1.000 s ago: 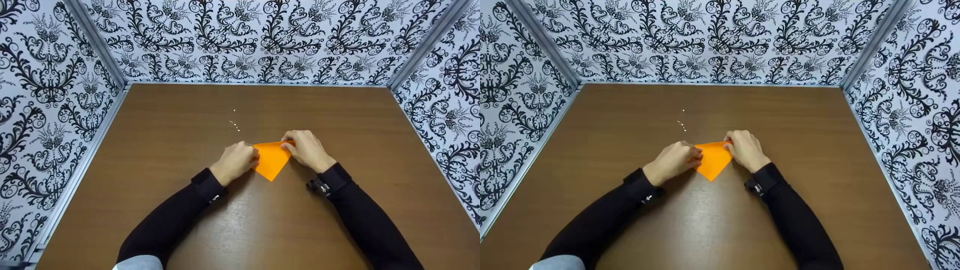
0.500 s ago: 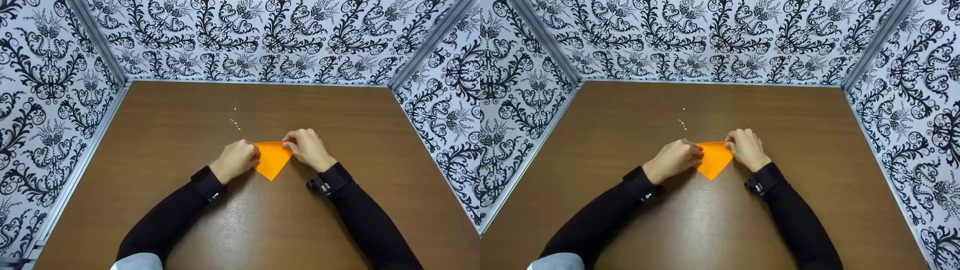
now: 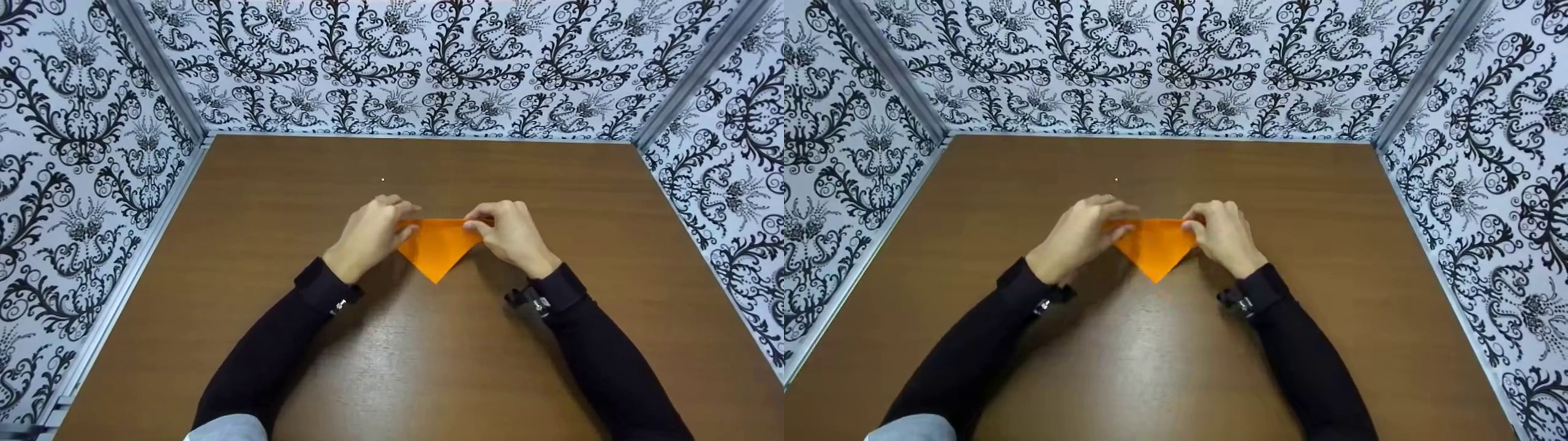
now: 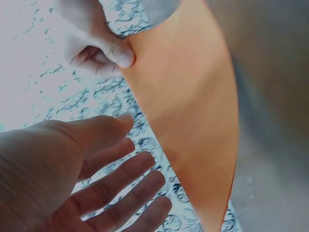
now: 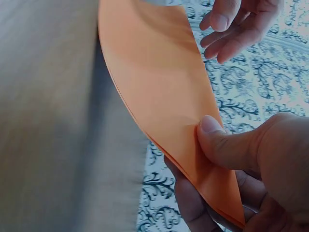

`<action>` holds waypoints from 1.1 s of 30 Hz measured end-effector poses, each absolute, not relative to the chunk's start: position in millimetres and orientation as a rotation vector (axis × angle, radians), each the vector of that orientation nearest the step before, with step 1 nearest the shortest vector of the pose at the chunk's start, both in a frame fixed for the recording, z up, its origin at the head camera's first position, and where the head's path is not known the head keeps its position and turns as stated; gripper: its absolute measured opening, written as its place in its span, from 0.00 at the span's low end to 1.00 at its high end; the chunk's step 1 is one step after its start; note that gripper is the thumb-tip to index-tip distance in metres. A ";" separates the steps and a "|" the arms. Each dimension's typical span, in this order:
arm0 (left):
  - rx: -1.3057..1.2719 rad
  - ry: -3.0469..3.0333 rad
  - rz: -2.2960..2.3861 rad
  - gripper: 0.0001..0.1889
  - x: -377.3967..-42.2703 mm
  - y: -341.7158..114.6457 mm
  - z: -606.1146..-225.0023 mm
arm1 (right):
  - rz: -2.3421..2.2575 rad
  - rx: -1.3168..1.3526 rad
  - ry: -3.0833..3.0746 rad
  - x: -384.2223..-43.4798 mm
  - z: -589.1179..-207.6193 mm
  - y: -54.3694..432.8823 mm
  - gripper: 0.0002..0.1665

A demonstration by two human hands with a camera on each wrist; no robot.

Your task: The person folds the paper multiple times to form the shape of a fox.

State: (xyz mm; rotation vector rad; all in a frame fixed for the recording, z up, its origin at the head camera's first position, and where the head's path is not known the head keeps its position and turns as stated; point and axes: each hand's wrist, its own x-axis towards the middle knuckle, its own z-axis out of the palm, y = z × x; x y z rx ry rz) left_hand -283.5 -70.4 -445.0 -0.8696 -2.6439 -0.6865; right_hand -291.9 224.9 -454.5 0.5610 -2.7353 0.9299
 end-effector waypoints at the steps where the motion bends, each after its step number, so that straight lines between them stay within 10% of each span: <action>1: -0.861 -2.645 -0.685 0.17 -283.4 -69.9 -441.2 | 0.932 0.566 -2.711 -290.7 -452.2 225.1 0.05; 33: -1.027 -2.507 -0.706 0.06 -279.0 -57.9 -409.3 | 0.724 0.802 -2.397 -255.1 -424.4 205.7 0.12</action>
